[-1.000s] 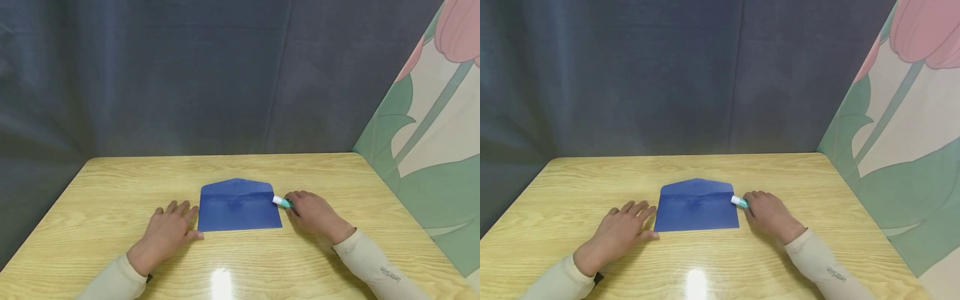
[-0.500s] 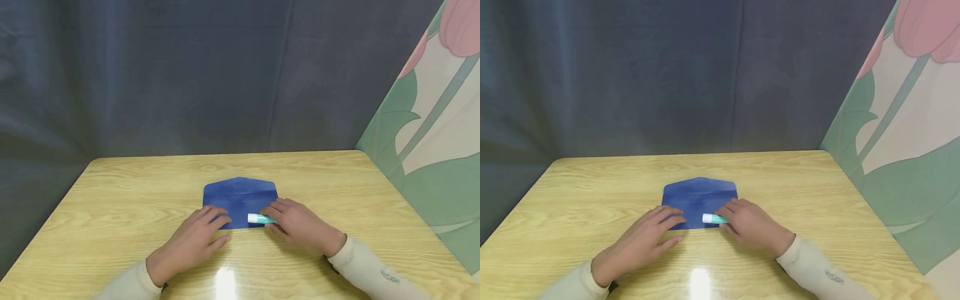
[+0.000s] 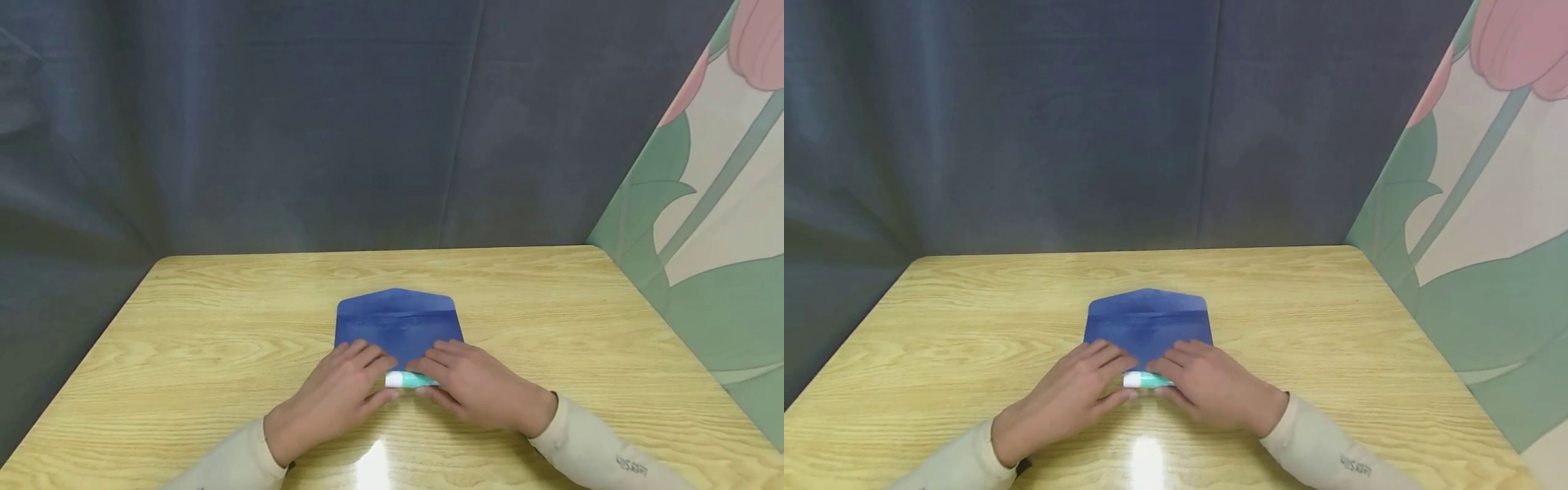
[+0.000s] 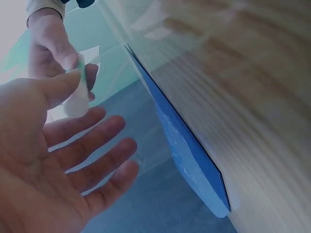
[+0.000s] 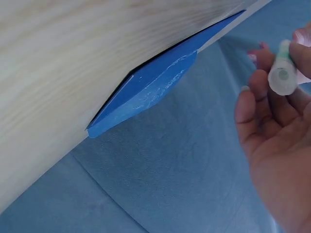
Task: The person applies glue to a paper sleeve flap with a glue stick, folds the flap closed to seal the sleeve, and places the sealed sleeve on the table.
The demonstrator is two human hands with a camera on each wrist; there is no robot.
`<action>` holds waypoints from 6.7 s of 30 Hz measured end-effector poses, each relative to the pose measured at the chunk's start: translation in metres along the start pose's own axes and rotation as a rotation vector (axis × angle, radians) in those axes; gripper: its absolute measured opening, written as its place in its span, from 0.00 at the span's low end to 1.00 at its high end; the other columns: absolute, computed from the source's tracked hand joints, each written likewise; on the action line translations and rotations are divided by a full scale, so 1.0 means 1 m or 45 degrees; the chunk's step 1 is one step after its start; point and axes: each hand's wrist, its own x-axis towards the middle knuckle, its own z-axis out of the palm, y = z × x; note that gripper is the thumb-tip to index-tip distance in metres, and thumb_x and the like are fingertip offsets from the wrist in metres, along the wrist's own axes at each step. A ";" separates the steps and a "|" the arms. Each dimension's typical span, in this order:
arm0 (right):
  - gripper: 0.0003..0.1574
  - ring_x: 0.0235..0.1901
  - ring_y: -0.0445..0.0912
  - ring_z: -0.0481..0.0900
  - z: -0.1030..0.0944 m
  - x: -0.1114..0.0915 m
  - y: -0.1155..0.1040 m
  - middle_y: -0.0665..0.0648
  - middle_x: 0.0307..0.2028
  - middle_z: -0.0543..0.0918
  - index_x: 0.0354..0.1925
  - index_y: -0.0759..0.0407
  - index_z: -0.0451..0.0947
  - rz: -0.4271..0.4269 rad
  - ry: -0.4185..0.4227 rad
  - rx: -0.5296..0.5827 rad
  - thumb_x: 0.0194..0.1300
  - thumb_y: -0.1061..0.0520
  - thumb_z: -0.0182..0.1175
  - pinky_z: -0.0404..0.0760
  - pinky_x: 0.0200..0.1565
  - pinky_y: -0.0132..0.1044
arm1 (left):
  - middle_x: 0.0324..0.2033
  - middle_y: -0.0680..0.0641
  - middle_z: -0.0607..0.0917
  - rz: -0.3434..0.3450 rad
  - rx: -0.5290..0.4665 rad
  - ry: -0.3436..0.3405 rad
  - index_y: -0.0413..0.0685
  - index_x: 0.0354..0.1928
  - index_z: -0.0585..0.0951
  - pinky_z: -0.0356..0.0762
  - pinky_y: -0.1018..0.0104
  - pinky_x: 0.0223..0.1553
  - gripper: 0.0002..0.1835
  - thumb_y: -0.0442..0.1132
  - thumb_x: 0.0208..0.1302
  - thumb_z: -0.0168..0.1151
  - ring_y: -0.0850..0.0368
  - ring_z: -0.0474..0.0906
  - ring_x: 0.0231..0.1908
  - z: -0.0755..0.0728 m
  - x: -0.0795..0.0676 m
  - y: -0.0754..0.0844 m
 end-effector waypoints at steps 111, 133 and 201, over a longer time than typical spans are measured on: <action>0.25 0.27 0.39 0.65 -0.004 0.009 -0.011 0.43 0.30 0.76 0.43 0.55 0.76 0.020 0.280 -0.002 0.81 0.43 0.37 0.67 0.31 0.31 | 0.27 0.53 0.78 0.284 -0.023 0.488 0.43 0.39 0.81 0.74 0.72 0.31 0.14 0.46 0.75 0.54 0.63 0.70 0.24 -0.008 0.005 0.005; 0.25 0.25 0.37 0.61 -0.007 0.009 -0.018 0.42 0.25 0.69 0.41 0.53 0.75 0.083 0.245 0.073 0.81 0.43 0.36 0.64 0.31 0.28 | 0.24 0.52 0.75 0.301 -0.027 0.601 0.42 0.37 0.80 0.72 0.71 0.28 0.16 0.46 0.77 0.50 0.61 0.70 0.22 -0.011 0.007 0.008; 0.20 0.24 0.37 0.57 -0.009 0.005 -0.008 0.43 0.21 0.63 0.33 0.51 0.72 0.146 0.217 0.080 0.80 0.46 0.41 0.62 0.30 0.27 | 0.26 0.52 0.79 0.134 -0.037 0.518 0.40 0.41 0.82 0.75 0.70 0.31 0.18 0.47 0.77 0.50 0.62 0.71 0.25 -0.010 0.003 0.004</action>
